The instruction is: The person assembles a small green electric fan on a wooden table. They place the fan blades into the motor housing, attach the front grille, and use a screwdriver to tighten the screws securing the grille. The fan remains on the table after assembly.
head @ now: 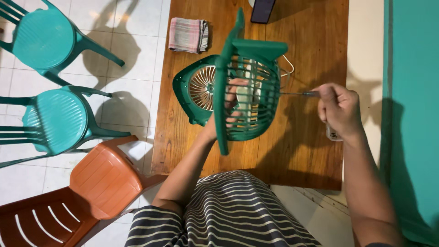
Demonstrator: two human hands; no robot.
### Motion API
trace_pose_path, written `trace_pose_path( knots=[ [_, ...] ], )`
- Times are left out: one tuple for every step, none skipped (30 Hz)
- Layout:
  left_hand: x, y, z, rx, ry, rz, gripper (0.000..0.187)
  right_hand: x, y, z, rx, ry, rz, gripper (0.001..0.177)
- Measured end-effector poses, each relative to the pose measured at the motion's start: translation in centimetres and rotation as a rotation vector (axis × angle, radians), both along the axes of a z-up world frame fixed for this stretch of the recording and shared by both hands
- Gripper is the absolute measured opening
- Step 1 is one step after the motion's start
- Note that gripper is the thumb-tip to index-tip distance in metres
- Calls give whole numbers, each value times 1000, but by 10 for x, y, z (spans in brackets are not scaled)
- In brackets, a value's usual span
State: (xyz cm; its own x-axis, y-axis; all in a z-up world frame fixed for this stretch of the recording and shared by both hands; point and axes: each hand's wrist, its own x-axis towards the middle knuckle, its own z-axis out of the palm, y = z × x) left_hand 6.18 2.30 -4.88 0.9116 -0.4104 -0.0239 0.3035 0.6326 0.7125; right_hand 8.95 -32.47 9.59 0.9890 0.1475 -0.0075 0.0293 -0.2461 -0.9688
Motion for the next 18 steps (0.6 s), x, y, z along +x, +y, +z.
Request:
trace_pose_path(
  knots=[
    [-2, 0, 7, 79, -51, 44, 47, 2, -3, -4, -33, 38, 20, 32],
    [-3, -2, 15, 148, -173, 102, 49, 4, -5, -7, -66, 75, 41, 36],
    [-6, -1, 24, 220, -316, 171, 51, 4, -6, -8, -100, 112, 58, 40],
    [-8, -3, 34, 263, -406, 215, 53, 4, -6, -8, -44, 69, 123, 27],
    [-8, -1, 45, 284, -406, 215, 55, 3, -4, -8, 12, 26, 184, 17],
    [-8, -2, 55, 296, -409, 219, 57, 1, -1, -7, 67, -19, 245, 20],
    [-10, -2, 64, 313, -379, 223, 59, -1, 2, -5, 67, -70, 242, 19],
    [-11, 0, 73, 303, -386, 212, 58, -3, 5, -2, 66, -121, 239, 19],
    [-12, 1, 81, 294, -395, 204, 57, -5, 8, 1, 65, -174, 239, 19],
    [-13, 2, 88, 284, -403, 196, 56, -5, 10, 5, 23, -189, 217, 18],
    [-14, 2, 93, 292, -433, 217, 58, -3, 12, 7, -18, -204, 201, 18],
    [-14, 1, 98, 300, -463, 238, 59, -3, 15, 9, -59, -218, 184, 18],
    [-12, 1, 101, 309, -495, 262, 61, -2, 16, 11, -27, -216, 203, 17],
    [-12, 2, 104, 394, -570, 303, 61, -3, 16, 12, 4, -214, 221, 17],
    [-12, 3, 107, 481, -642, 344, 60, -3, 15, 12, 37, -210, 240, 17],
    [-12, 5, 108, 571, -713, 385, 60, -2, 13, 13, -59, -221, 241, 18],
    [-14, 6, 107, 599, -735, 397, 60, -2, 9, 12, -155, -230, 239, 19],
    [-15, 5, 107, 629, -757, 408, 59, -1, 6, 11, -252, -239, 237, 21]
  ],
)
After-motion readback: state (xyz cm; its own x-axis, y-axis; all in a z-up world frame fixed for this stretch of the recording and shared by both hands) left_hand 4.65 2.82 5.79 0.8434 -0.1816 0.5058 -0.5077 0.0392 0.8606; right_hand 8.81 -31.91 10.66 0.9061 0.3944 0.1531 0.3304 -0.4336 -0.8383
